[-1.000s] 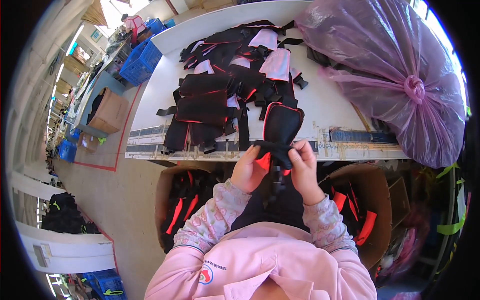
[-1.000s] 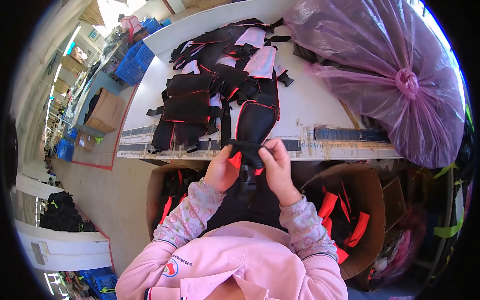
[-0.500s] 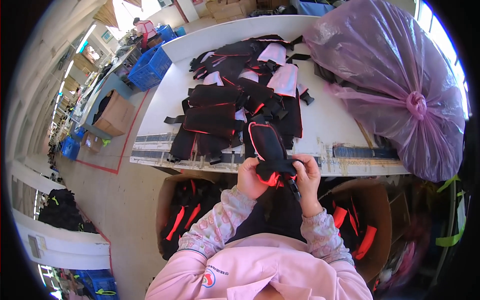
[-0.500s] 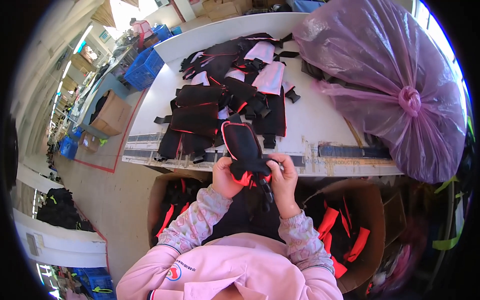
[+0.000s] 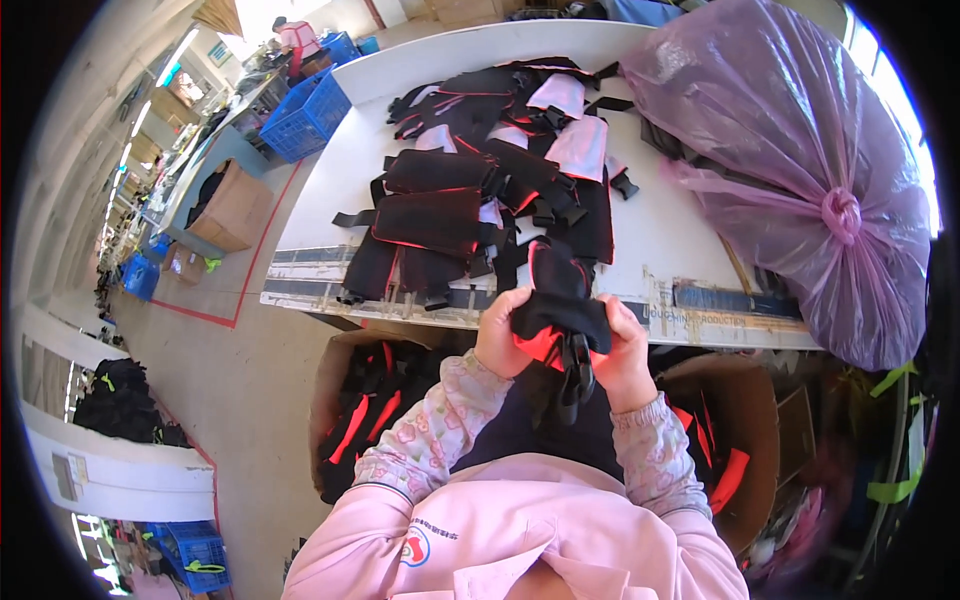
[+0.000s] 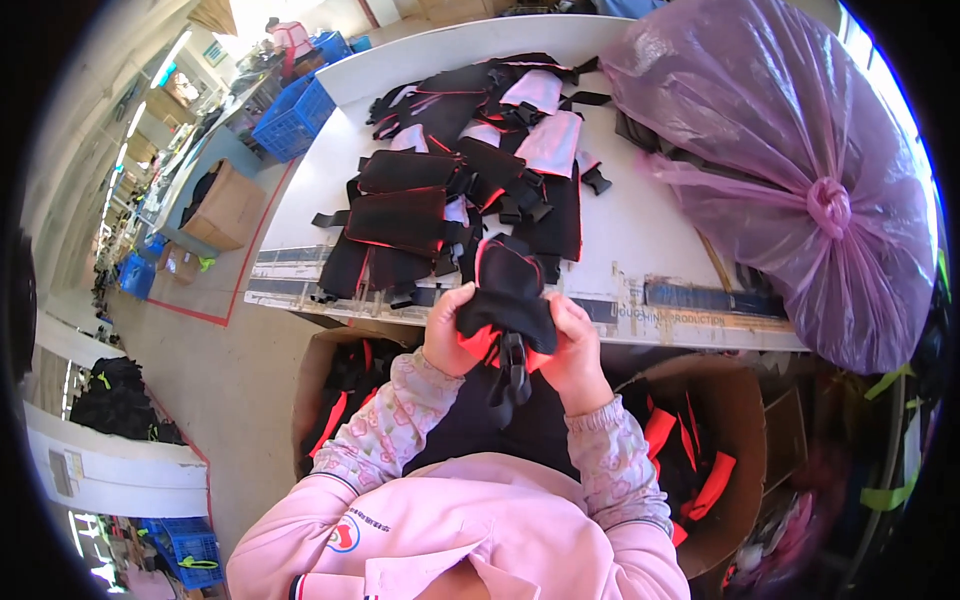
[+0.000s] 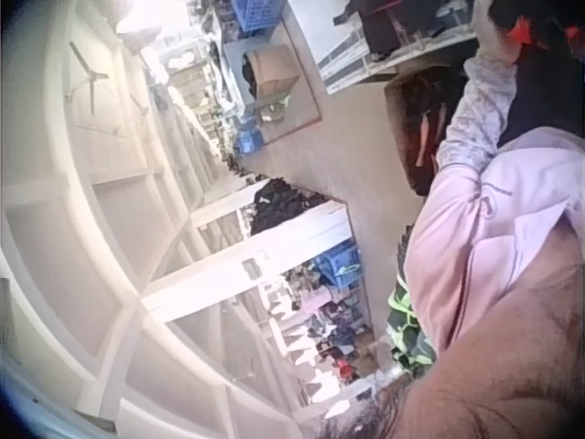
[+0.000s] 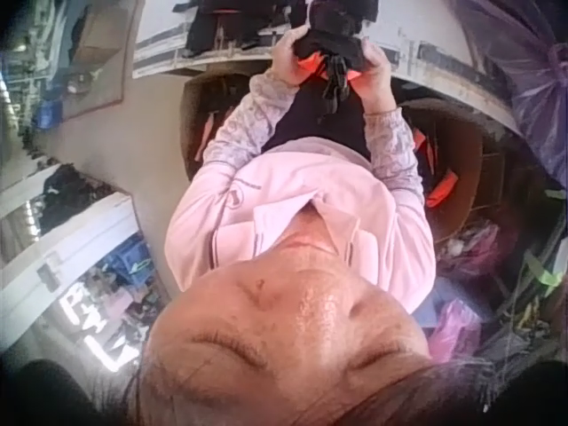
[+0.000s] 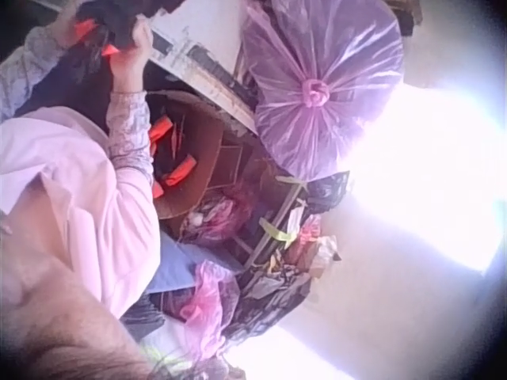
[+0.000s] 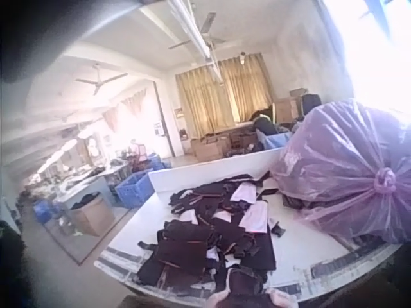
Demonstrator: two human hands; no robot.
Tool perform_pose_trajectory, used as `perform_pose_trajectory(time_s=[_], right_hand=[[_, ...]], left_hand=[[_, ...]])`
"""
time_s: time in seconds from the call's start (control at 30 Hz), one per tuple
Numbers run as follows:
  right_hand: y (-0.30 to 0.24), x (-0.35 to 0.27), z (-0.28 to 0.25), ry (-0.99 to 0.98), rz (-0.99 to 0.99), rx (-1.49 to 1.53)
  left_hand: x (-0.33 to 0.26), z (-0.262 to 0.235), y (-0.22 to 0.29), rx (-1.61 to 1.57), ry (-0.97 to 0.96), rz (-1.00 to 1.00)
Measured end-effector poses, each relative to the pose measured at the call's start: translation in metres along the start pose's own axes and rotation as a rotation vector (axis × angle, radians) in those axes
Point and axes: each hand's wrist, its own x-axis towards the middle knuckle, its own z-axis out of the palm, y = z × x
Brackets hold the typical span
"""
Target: Assembling and organizing fabric components for life jackets at a factory workstation.
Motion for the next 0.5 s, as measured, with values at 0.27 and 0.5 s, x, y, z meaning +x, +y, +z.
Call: perform_pose_trajectory(time_s=[0.27, 0.5], right_hand=[[-0.002, -0.028, 0.029, 0.038, 0.404, 0.005], [0.024, -0.022, 0.016, 0.116, -0.240, -0.688]], left_hand=[[0.018, -0.003, -0.010, 0.348, 0.178, 0.390], [0.015, 0.002, 0.001, 1.734, -0.011, 0.982]])
